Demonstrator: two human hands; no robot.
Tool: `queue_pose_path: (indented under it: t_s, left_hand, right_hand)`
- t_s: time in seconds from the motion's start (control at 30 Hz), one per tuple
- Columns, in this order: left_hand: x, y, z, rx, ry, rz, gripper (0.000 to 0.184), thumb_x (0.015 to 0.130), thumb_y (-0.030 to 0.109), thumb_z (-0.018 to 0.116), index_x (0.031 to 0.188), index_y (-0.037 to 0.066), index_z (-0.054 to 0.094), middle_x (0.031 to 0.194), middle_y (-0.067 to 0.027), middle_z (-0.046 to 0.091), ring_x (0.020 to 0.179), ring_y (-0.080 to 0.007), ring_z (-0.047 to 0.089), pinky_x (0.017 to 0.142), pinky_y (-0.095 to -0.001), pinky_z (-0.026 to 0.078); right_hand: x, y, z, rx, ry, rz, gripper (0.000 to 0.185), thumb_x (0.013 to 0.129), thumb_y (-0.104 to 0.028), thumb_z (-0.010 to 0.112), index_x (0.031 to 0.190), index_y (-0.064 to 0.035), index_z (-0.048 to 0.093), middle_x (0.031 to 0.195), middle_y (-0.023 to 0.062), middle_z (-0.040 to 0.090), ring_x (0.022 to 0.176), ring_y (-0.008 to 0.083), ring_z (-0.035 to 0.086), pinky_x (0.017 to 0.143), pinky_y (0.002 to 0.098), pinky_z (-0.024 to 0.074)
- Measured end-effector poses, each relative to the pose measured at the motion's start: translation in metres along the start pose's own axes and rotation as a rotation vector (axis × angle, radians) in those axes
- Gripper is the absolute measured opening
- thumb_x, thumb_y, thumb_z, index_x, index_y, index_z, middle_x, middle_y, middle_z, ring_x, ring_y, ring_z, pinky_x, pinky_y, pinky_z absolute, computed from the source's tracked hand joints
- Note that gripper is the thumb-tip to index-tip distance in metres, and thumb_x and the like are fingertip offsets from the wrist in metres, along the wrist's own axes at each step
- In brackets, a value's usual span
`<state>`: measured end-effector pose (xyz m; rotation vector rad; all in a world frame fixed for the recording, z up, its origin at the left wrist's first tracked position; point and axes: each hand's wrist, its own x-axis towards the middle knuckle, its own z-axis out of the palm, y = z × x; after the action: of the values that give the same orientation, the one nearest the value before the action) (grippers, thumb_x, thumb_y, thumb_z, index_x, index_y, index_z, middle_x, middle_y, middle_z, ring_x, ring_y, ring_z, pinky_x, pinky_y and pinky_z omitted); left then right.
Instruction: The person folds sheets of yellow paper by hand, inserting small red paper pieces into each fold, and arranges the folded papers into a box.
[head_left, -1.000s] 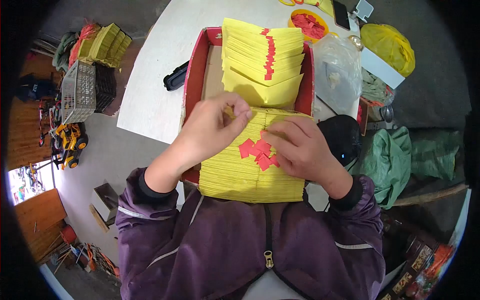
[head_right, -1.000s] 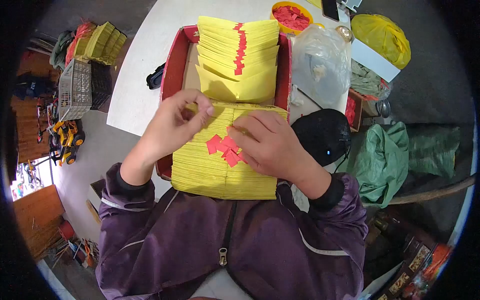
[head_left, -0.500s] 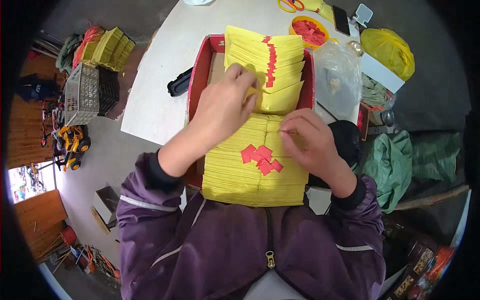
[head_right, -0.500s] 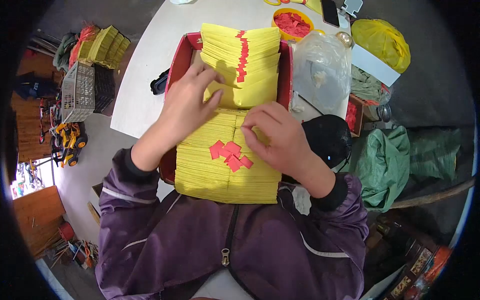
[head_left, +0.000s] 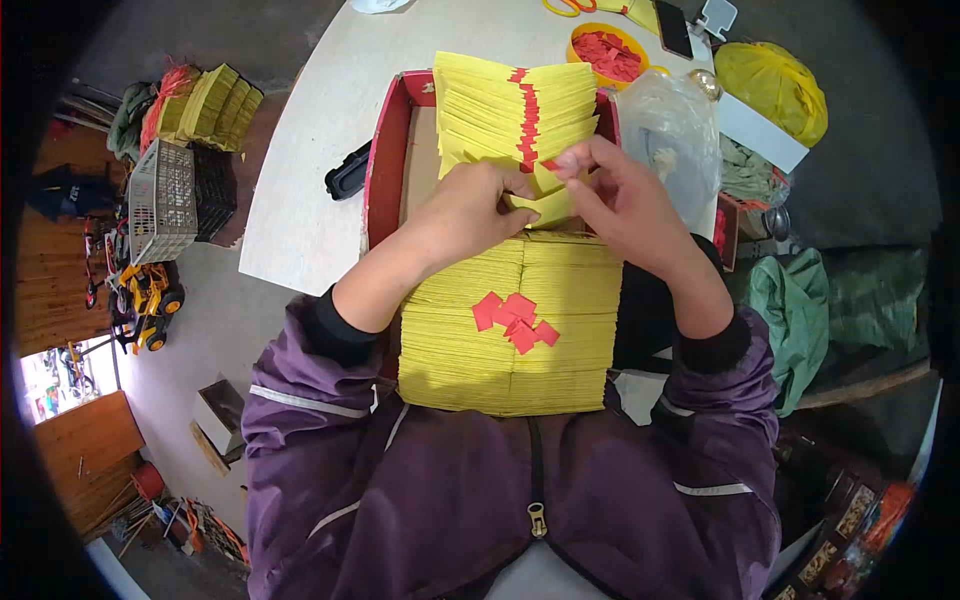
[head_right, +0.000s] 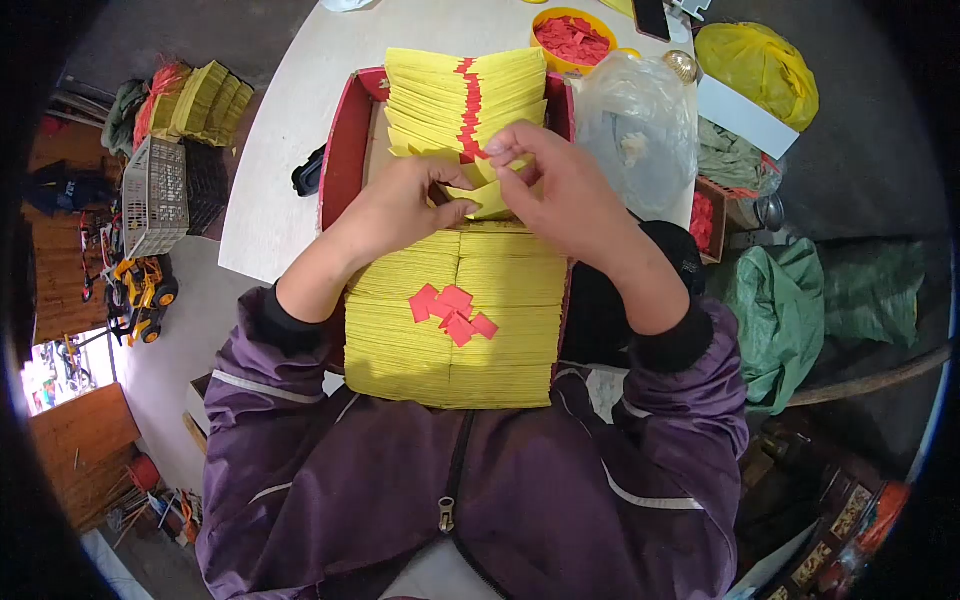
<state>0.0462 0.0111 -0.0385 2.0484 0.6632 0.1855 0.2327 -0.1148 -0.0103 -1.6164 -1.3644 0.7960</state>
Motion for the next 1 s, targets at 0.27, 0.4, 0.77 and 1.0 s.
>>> queue_pose_path:
  t_s: [0.27,0.4,0.77,1.0]
  left_hand:
    - [-0.004,0.004,-0.006,-0.005,0.040,-0.044,0.022,0.086,0.005,0.077,0.107,-0.002,0.078,0.081,-0.0130,0.075,0.063,-0.0217,0.066,0.062,-0.0312,0.052]
    - [-0.004,0.001,-0.002,-0.008,0.064,0.003,0.022,0.086,0.005,0.077,0.106,-0.003,0.078,0.081,-0.0137,0.074,0.064,-0.0212,0.067,0.061,-0.0306,0.052]
    - [-0.015,0.014,0.001,-0.028,0.058,0.070,0.015,0.089,0.002,0.077,0.100,-0.007,0.076,0.085,-0.0108,0.074,0.067,-0.0160,0.062,0.061,-0.0266,0.051]
    - [-0.015,0.018,-0.007,0.055,-0.020,-0.029,0.014,0.089,0.002,0.073,0.102,-0.005,0.074,0.085,-0.0087,0.071,0.065,-0.0148,0.060,0.059,-0.0263,0.048]
  right_hand:
    - [0.003,0.005,0.011,-0.156,-0.061,0.011,0.024,0.093,-0.003,0.064,0.116,-0.0060,0.061,0.095,0.0038,0.068,0.069,0.0161,0.058,0.064,0.0296,0.0480]
    - [0.000,0.004,0.010,-0.117,-0.012,-0.004,0.019,0.093,-0.005,0.062,0.112,-0.0054,0.062,0.089,0.0045,0.069,0.068,0.0176,0.058,0.063,0.0310,0.0479]
    - [0.010,-0.008,0.005,-0.196,-0.212,0.056,0.022,0.092,-0.005,0.049,0.108,-0.0053,0.064,0.066,0.0008,0.056,0.058,0.0129,0.047,0.057,0.0269,0.0387]
    - [0.004,-0.009,0.015,-0.211,-0.038,-0.031,0.020,0.087,-0.003,0.059,0.106,-0.0086,0.057,0.083,0.0046,0.065,0.066,0.0248,0.059,0.063,0.0363,0.0461]
